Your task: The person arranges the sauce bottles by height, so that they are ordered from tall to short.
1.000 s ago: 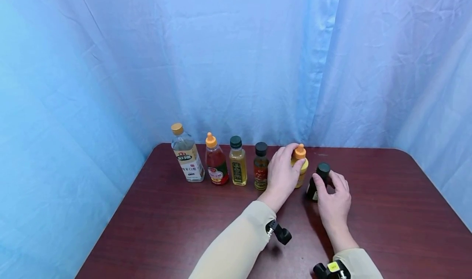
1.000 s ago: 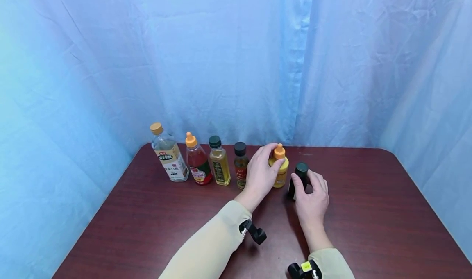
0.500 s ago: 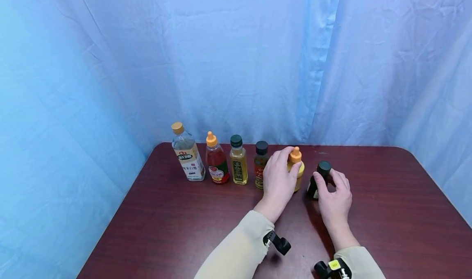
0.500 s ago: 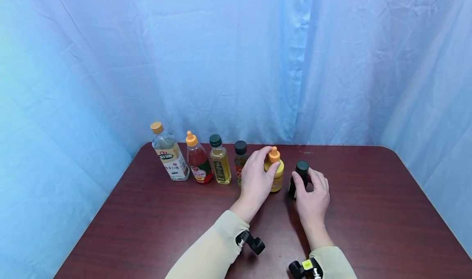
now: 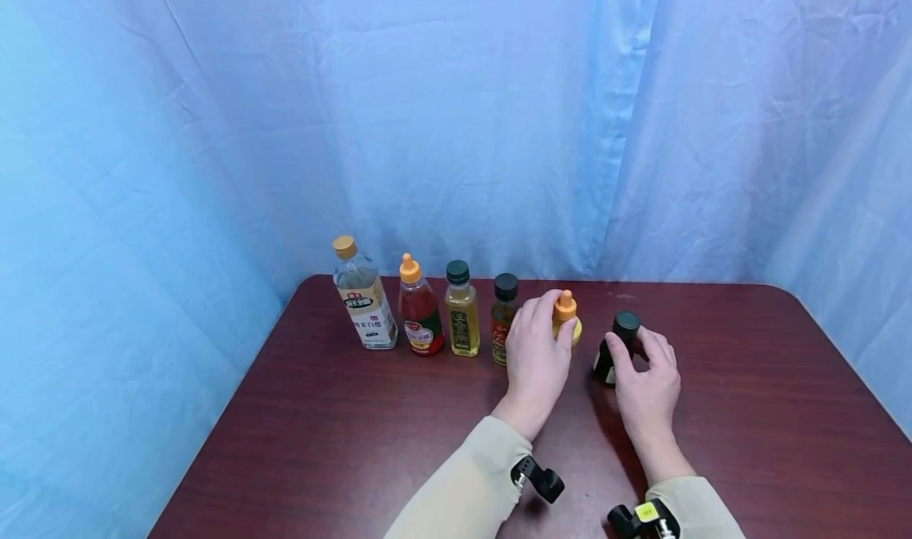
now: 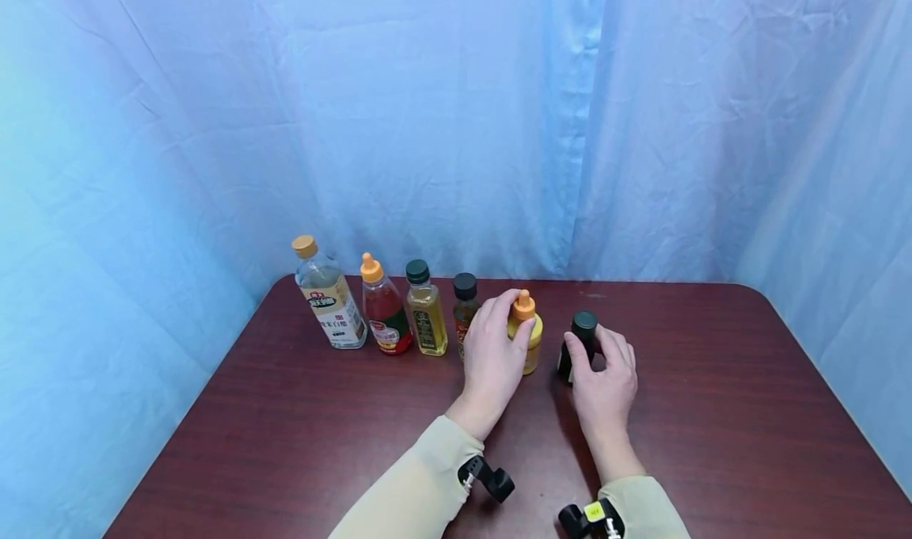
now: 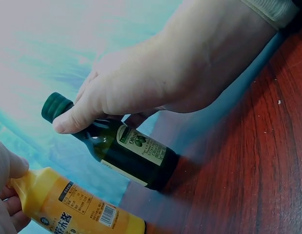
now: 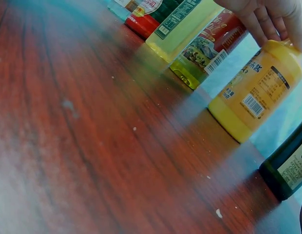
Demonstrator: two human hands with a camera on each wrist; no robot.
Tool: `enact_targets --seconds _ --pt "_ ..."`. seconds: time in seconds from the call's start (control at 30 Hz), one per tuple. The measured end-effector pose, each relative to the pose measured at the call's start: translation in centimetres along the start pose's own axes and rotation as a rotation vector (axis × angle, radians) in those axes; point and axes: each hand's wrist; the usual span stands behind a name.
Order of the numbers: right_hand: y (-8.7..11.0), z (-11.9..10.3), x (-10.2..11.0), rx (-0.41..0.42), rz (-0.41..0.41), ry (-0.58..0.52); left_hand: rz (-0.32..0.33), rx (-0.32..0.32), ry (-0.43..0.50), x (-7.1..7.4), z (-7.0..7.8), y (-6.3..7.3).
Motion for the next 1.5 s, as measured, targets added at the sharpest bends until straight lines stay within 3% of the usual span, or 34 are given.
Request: enact_targets --seconds 0.87,1.17,1.5 --pt "0.4 0.0 -0.1 -0.015 -0.008 -0.018 -0.066 0.0 -0.035 0.3 -0.3 0.4" --pt "0.2 -0.2 0.0 -0.001 -0.006 -0.033 -0.122 -0.003 -0.062 1.9 0.0 0.6" --pt "-0.1 -0.4 0.2 -0.009 -0.018 -0.031 -0.158 -0.099 -0.09 4.2 0.1 1.6"
Point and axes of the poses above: each hand's wrist, its own y-axis away from the middle knuckle, its own x-axis out of the back of the hand, z = x × y, and after that the axes turned 9 degrees about y, right-handed
